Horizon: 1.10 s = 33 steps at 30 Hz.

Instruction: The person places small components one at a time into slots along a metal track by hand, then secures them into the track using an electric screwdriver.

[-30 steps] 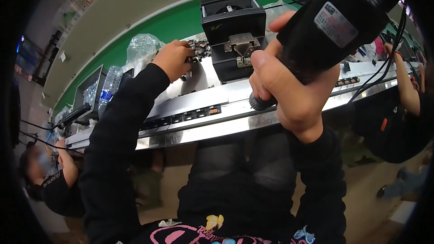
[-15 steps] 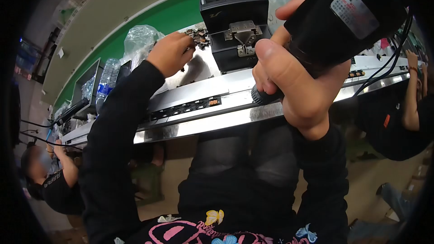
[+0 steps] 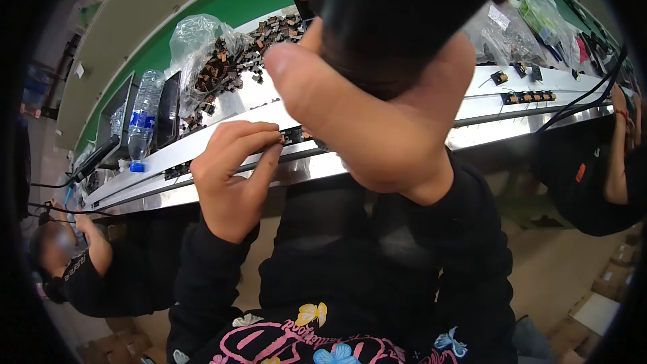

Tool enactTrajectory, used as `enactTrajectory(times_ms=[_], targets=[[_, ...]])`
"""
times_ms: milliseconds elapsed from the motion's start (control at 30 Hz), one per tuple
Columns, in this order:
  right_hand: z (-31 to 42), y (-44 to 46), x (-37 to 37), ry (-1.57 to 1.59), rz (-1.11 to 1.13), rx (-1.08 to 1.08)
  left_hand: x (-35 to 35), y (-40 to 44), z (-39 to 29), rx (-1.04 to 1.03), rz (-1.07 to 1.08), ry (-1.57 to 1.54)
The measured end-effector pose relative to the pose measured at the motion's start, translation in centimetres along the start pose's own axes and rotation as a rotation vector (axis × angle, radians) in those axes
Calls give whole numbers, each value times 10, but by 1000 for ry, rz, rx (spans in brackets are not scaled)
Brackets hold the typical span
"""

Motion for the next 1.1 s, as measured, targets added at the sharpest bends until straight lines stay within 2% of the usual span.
enactTrajectory(times_ms=[33, 100, 1100], targets=[[-4, 1, 1, -1, -1, -4, -4, -2, 0, -11, -7, 16], [-2, 1, -9, 190, 176, 64, -8, -5, 1, -8, -4, 36], [-12, 15, -54, -86, 205, 574, -12, -19, 29, 104, -43, -132]])
Point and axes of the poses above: each hand's wrist, its own y-axis towards the middle knuckle, its own x-axis out of the back of the hand, z = x × y, the point moved 10 cm from there along y, towards the middle knuckle, and after that the axes turned 10 degrees about -x, right-handed, at the moved point
